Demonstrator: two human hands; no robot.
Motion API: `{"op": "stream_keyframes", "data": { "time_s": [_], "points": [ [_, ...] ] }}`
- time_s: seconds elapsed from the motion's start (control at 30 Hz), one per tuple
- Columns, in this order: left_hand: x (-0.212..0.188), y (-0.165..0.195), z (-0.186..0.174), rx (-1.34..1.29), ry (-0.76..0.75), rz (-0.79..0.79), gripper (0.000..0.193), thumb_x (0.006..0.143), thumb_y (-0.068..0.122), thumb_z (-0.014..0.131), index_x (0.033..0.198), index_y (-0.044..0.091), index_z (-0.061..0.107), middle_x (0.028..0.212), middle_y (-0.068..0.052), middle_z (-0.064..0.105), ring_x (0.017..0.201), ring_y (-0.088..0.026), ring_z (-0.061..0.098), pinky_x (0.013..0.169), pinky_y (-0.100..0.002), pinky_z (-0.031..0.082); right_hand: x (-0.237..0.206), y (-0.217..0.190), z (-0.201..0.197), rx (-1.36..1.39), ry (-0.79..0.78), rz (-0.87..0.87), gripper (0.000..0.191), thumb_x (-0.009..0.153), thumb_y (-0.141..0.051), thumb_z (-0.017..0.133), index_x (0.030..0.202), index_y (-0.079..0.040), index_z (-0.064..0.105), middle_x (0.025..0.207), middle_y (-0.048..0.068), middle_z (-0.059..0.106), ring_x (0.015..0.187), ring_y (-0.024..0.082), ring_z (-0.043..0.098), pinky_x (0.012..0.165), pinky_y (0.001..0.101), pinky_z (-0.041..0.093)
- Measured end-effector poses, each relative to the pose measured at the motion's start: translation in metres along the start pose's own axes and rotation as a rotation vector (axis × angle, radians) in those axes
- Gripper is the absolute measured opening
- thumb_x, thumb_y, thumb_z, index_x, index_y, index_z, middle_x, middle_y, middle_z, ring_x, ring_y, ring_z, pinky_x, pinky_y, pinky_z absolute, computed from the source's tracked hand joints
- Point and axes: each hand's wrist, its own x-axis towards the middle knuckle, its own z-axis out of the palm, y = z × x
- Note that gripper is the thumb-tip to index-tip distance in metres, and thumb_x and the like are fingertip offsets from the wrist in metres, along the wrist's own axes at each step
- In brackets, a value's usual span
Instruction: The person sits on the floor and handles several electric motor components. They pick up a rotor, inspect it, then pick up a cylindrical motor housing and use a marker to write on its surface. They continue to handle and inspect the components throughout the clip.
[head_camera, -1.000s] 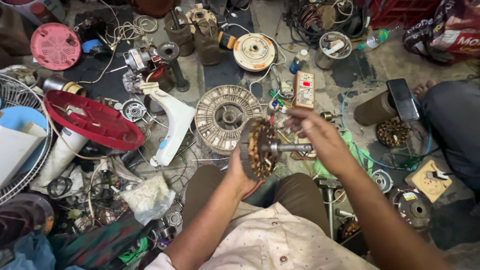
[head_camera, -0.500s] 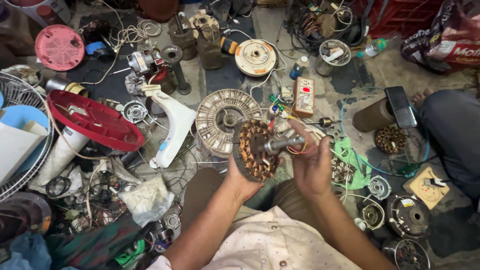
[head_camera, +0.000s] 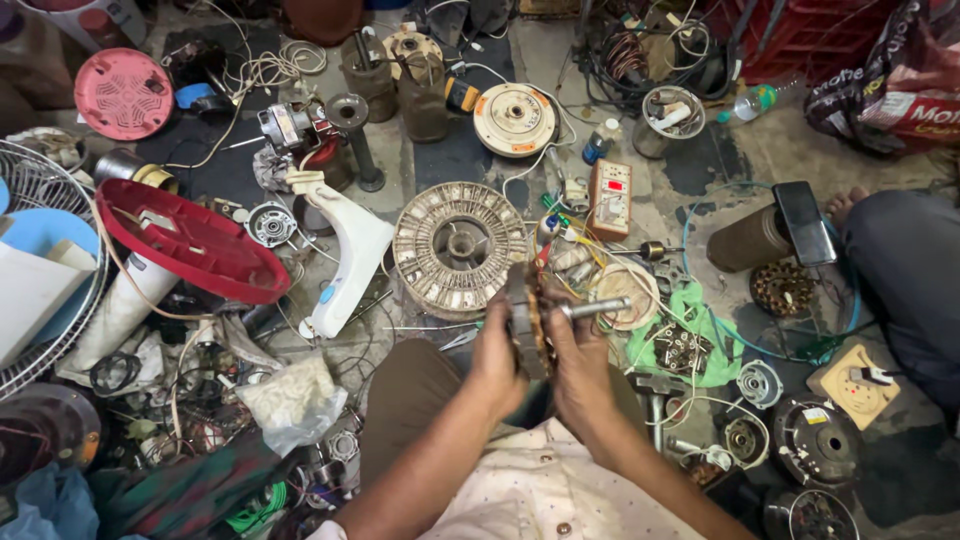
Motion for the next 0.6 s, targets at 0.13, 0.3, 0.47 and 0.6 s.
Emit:
{"op": "stream_keyframes", "data": {
  "time_s": [0.13,0.3,0.47,0.6],
  "points": [
    [0.005,-0.009,0.0,0.179,0.113,0.055,0.049,0.099,0.037,0.045,0.144,0.018,0.041,0.118,-0.009,0.062,0.105,-0.023,0.061,0.092,-0.041,0.049,-0.006,-0.012,0.0,0.129,0.044,0.133,0.038,0.101,-0.036,0.062,0.129,-0.009,0.062,0.12,0.006,0.068,0.107,0.018,0.064,0.093,0.0353,0.053],
    [-0.008,-0.003,0.006,1.038,0.01,0.564,0.047,0.107,0.034,0.048,0.138,-0.001,0.043,0.133,-0.018,0.054,0.125,-0.03,0.052,0.107,-0.044,0.039,0.002,-0.036,-0.001,0.186,0.002,0.284,0.051,0.1,-0.051,0.056,0.124,-0.007,0.061,0.108,0.008,0.072,0.097,0.021,0.068,0.09,0.0388,0.055],
    [-0.056,0.025,0.013,1.461,0.043,0.953,0.04,0.097,0.034,0.065,0.124,0.005,0.058,0.129,-0.018,0.057,0.122,-0.035,0.052,0.105,-0.047,0.041,-0.001,-0.05,0.009,0.288,0.048,0.348,0.052,0.098,-0.052,0.057,0.125,-0.008,0.063,0.106,0.008,0.073,0.095,0.022,0.069,0.086,0.0413,0.056],
    [-0.064,0.073,0.013,1.67,-0.153,0.907,0.018,0.097,0.027,0.067,0.114,0.021,0.069,0.11,-0.01,0.067,0.103,-0.035,0.061,0.093,-0.049,0.045,-0.008,-0.057,0.017,0.283,0.007,0.334,0.051,0.1,-0.051,0.057,0.127,-0.008,0.062,0.108,0.009,0.072,0.096,0.021,0.069,0.085,0.0405,0.056]
  ]
}}
